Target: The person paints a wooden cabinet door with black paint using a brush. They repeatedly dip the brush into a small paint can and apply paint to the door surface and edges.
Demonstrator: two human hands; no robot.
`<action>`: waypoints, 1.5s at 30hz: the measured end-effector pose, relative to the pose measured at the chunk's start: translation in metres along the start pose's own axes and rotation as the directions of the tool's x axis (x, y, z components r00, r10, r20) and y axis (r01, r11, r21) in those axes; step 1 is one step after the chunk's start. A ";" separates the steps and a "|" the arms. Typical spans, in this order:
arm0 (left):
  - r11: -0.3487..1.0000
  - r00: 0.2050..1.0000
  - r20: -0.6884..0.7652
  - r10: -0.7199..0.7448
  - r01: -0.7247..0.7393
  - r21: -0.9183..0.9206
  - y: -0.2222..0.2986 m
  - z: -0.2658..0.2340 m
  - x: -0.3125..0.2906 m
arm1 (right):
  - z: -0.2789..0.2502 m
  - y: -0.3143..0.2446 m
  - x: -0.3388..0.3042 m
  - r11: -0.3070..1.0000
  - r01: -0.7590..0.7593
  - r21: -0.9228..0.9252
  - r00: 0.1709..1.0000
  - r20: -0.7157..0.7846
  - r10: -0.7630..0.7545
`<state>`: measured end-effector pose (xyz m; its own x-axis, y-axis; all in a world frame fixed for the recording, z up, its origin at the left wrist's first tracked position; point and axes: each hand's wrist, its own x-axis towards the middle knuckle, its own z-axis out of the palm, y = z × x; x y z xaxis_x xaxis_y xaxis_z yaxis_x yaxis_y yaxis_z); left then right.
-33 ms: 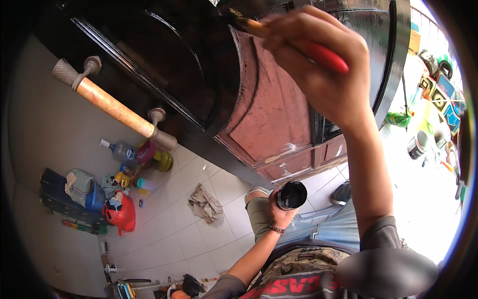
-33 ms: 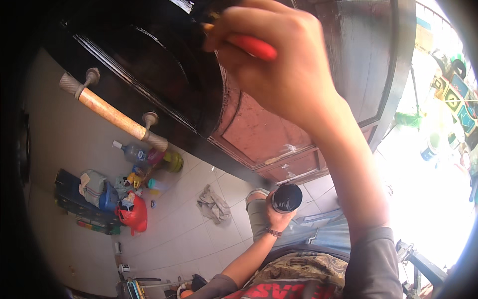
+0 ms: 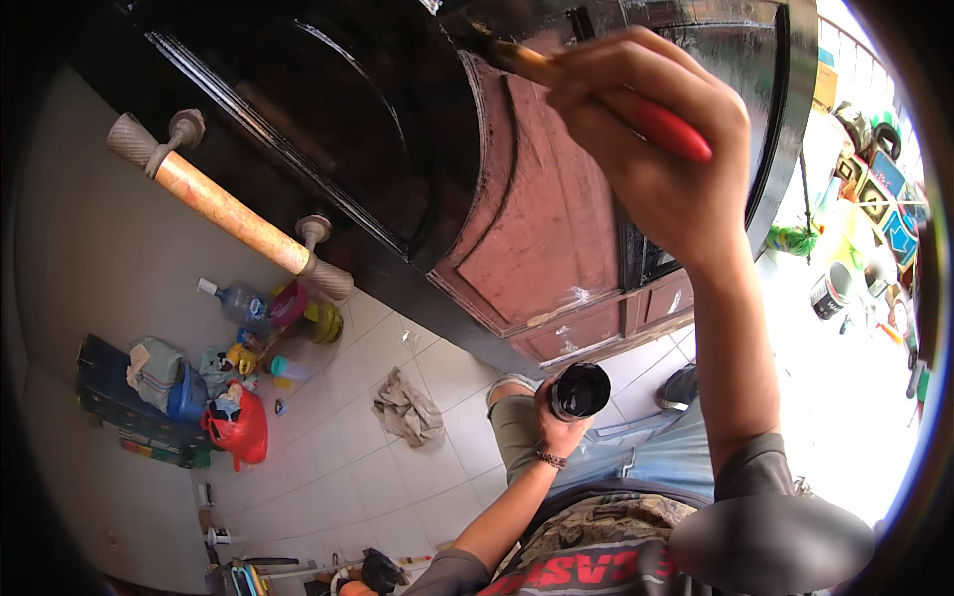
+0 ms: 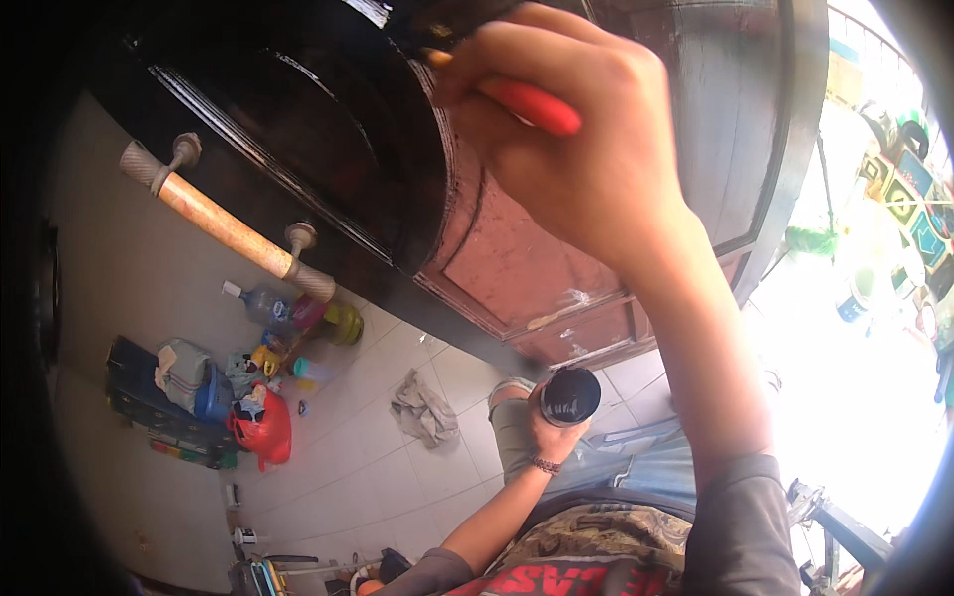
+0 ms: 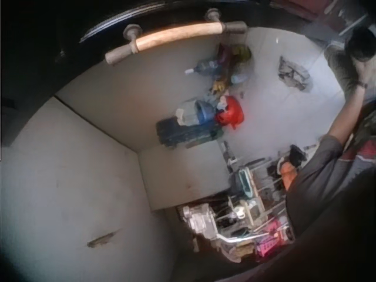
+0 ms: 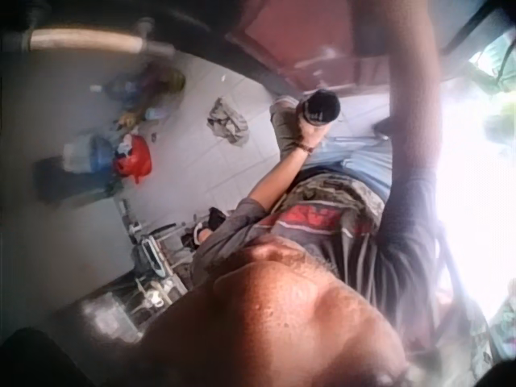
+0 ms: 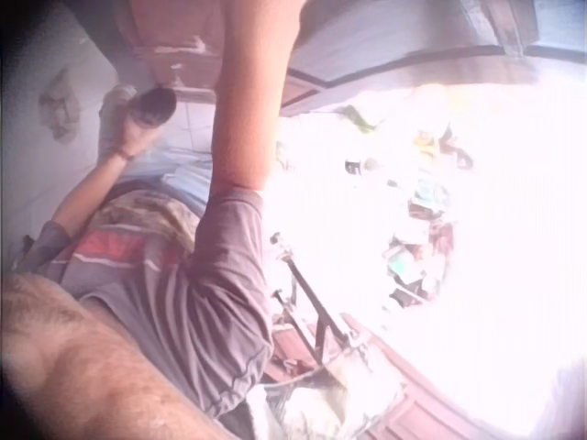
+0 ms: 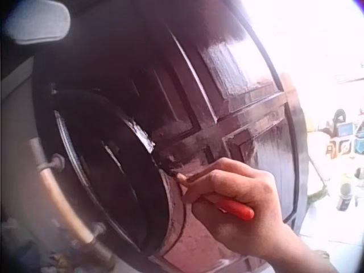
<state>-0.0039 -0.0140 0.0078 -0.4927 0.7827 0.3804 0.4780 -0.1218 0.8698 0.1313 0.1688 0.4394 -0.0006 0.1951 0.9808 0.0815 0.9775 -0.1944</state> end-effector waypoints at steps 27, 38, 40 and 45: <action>0.996 0.999 -0.052 0.004 -0.009 -0.093 0.002 -0.004 0.005 | 0.014 -0.003 0.019 0.991 -0.134 -0.007 0.991 0.002 0.134; 0.999 0.999 -0.026 0.030 -0.030 -0.024 0.002 -0.002 0.011 | 0.013 -0.015 0.097 0.914 -0.368 -0.168 0.842 0.356 0.405; 0.998 0.998 -0.011 0.055 -0.055 0.021 -0.001 -0.003 0.010 | 0.020 -0.020 0.099 0.935 -0.314 -0.167 0.858 0.372 0.354; 0.998 1.000 -0.004 0.030 -0.031 -0.062 -0.013 0.003 0.007 | 0.026 -0.005 0.082 0.988 -0.154 0.000 0.935 0.322 0.146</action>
<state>-0.0109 -0.0049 -0.0015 -0.4811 0.7760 0.4079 0.4466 -0.1835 0.8757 0.1050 0.1819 0.5208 -0.3097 0.3509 0.8837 0.0811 0.9358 -0.3431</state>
